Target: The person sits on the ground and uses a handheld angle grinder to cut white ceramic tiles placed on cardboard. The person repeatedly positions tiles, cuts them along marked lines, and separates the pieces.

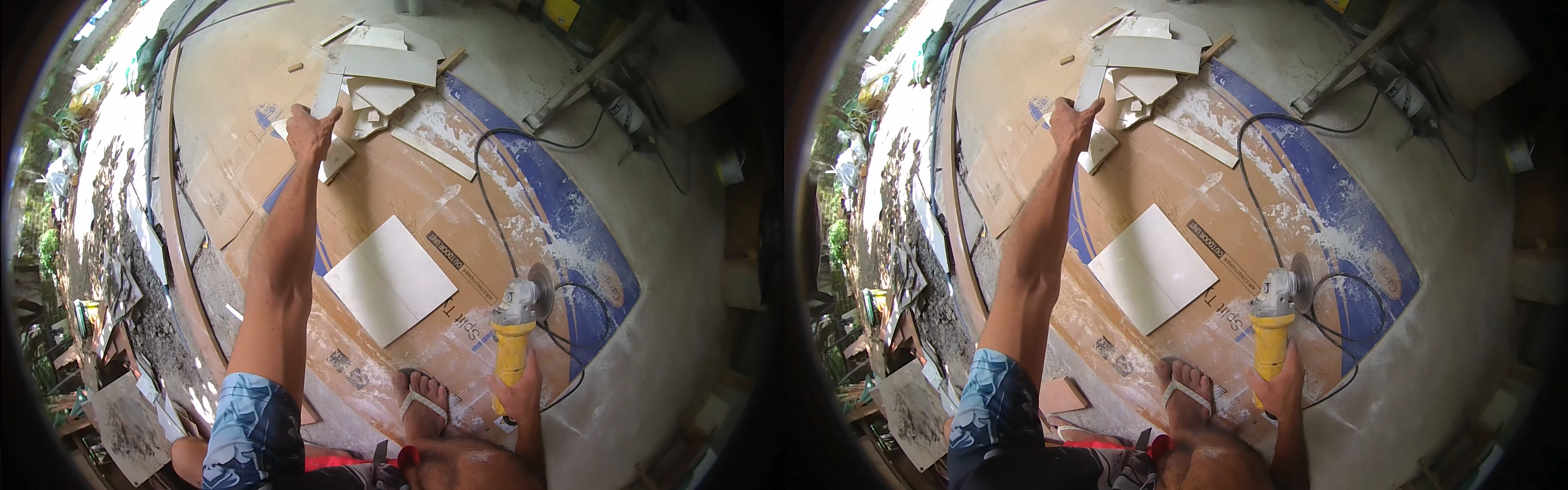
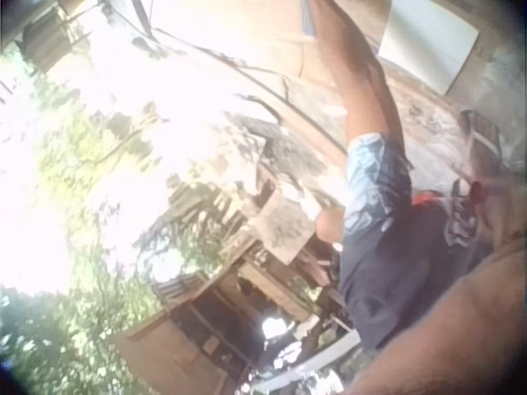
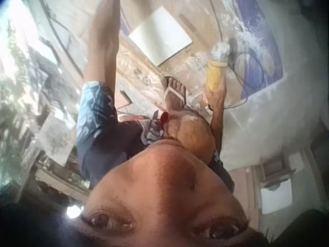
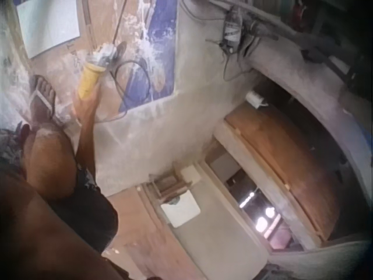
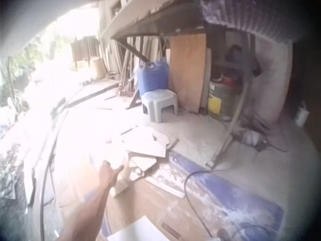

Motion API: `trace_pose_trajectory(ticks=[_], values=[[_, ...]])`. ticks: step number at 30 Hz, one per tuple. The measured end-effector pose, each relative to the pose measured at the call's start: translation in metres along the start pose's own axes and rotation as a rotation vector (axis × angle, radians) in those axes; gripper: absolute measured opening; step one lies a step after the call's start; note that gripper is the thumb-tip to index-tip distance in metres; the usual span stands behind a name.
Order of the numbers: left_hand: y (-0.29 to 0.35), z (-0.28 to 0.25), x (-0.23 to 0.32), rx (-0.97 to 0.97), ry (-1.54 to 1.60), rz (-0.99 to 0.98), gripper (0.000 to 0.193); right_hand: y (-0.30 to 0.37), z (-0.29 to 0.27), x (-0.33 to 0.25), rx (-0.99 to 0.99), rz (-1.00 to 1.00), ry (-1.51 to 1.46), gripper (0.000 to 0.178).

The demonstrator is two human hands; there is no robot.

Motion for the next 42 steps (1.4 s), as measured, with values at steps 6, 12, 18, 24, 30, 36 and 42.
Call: trace_pose_trajectory(ticks=[6,12,18,24,30,36,42], values=[[0.005,-0.017,0.002,-0.058,-0.269,0.513,0.108,-0.003,-0.001,-0.004,-0.028,0.059,-0.053,0.077],[0.307,-0.021,-0.07,-1.063,-0.339,1.114,0.135,-0.013,0.001,-0.016,0.051,-0.04,-0.073,0.065],[0.397,-0.044,-0.133,-0.686,-0.314,0.558,0.156,-0.007,0.003,-0.016,0.036,-0.053,-0.067,0.061],[0.38,-0.042,-0.129,-0.552,-0.261,0.385,0.166,-0.005,0.015,-0.027,0.019,-0.099,-0.057,0.055],[0.348,-0.032,-0.126,-0.393,-0.212,0.363,0.168,-0.01,0.038,-0.047,-0.027,-0.147,-0.021,0.054],[0.324,-0.033,-0.123,-0.43,-0.241,0.439,0.169,-0.027,0.048,-0.086,-0.079,-0.246,0.094,0.058],[0.322,-0.043,-0.127,-0.394,-0.24,0.336,0.165,-0.062,0.091,-0.134,-0.168,-0.405,0.15,0.063]])
Point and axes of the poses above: each hand's wrist, its own y-axis away from the middle knuckle, its own z-axis out of the palm, x = y × z, the point moved 6 cm from there along -y, towards the middle knuckle, and after that the axes turned 10 degrees about y, right-handed, at the moved point
